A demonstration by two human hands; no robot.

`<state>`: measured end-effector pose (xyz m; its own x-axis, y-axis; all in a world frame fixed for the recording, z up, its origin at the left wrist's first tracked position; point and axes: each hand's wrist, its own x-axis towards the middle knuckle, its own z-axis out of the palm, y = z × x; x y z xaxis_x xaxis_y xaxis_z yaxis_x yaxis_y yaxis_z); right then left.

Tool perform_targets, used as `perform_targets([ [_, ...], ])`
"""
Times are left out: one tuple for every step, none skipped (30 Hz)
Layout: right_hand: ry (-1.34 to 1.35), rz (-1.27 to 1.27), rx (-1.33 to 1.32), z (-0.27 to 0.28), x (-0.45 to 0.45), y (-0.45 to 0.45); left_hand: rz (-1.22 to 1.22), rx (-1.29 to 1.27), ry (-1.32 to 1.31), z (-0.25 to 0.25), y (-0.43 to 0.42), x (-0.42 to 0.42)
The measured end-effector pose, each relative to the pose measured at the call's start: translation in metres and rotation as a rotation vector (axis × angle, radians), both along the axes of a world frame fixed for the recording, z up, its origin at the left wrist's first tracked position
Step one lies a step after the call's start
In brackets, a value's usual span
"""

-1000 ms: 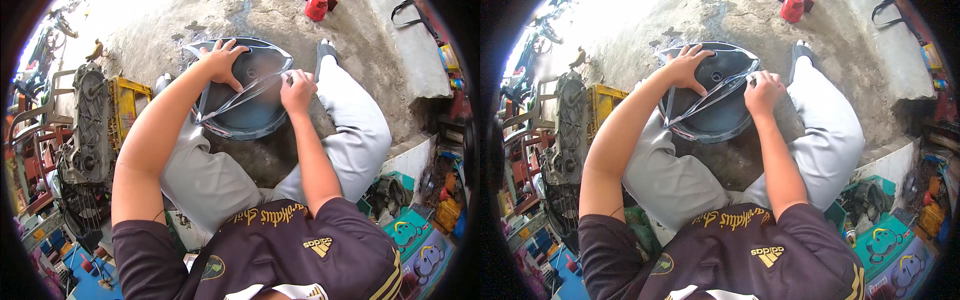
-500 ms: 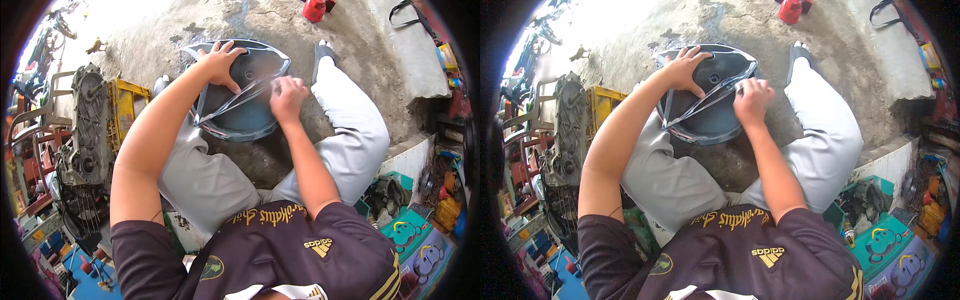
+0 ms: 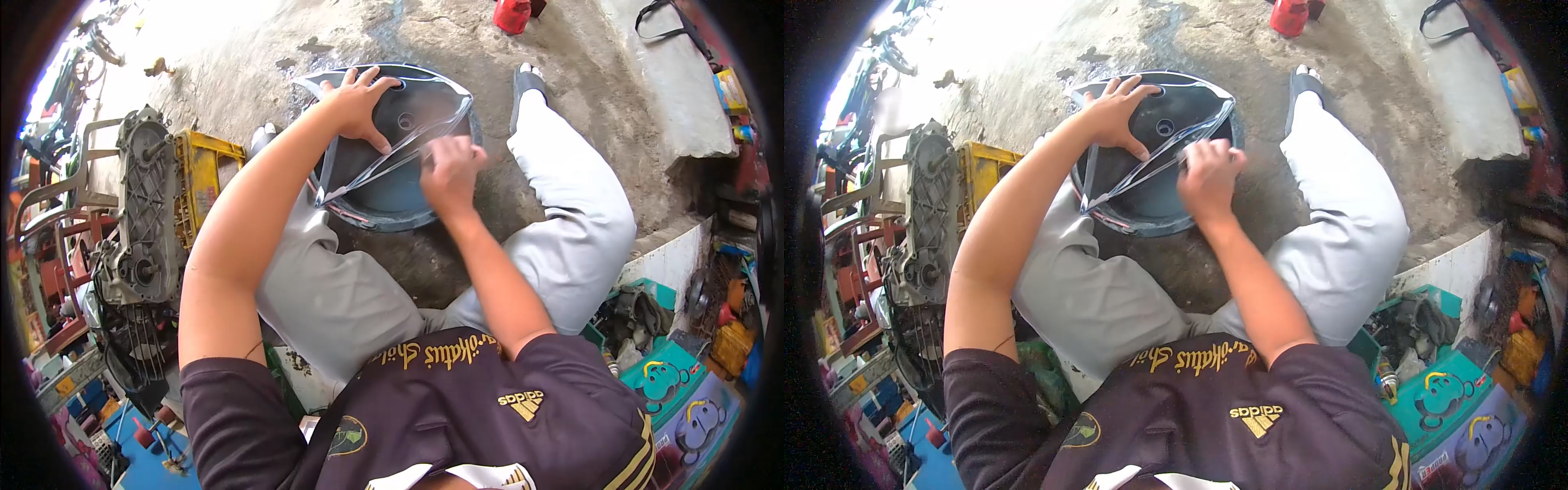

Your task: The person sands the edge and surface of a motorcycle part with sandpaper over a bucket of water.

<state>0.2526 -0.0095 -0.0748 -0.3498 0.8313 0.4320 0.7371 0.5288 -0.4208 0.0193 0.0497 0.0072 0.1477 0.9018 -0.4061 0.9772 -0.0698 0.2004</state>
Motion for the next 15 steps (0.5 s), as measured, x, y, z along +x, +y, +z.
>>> perform_targets([
  [0.004,-0.001,-0.011,-0.001,0.002,-0.003,0.002,-0.007,0.016,0.001,-0.001,0.001],
  [0.009,0.001,-0.025,-0.003,0.003,-0.004,0.006,-0.017,0.033,0.002,-0.002,0.001],
  [0.01,0.001,-0.028,-0.004,0.006,0.005,0.007,-0.02,0.034,0.002,-0.001,0.0],
  [0.015,-0.075,-0.034,-0.006,0.011,0.021,0.002,-0.006,0.028,0.002,0.001,-0.001],
  [0.018,-0.153,-0.045,-0.01,0.015,0.026,-0.006,0.003,0.019,0.0,-0.002,-0.001],
  [0.019,-0.158,-0.052,-0.007,0.014,0.02,-0.01,-0.005,0.021,-0.002,-0.005,-0.001],
  [0.008,-0.117,-0.053,-0.003,0.012,0.018,-0.003,-0.015,0.02,-0.001,-0.003,-0.001],
  [-0.005,-0.077,-0.053,0.002,0.009,0.014,0.003,-0.024,0.016,0.0,0.0,0.0],
  [-0.029,-0.025,-0.087,-0.003,0.004,0.002,0.008,-0.043,0.027,0.003,0.0,0.001],
  [-0.037,0.025,-0.049,-0.005,0.0,-0.009,0.001,-0.038,0.027,0.002,0.001,0.002],
  [-0.001,0.01,-0.045,-0.006,0.002,-0.009,0.002,-0.03,0.035,0.0,0.0,0.001],
  [0.036,-0.004,-0.043,-0.005,0.002,-0.009,0.004,-0.024,0.044,-0.002,-0.001,0.001],
  [0.041,-0.007,-0.045,-0.004,0.005,0.0,0.007,-0.03,0.04,-0.001,-0.001,0.001],
  [0.035,-0.085,-0.071,-0.003,0.011,0.015,0.005,-0.036,0.044,0.0,-0.002,0.001],
  [0.027,-0.162,-0.098,-0.003,0.015,0.021,0.005,-0.029,0.026,-0.001,-0.003,-0.001],
])
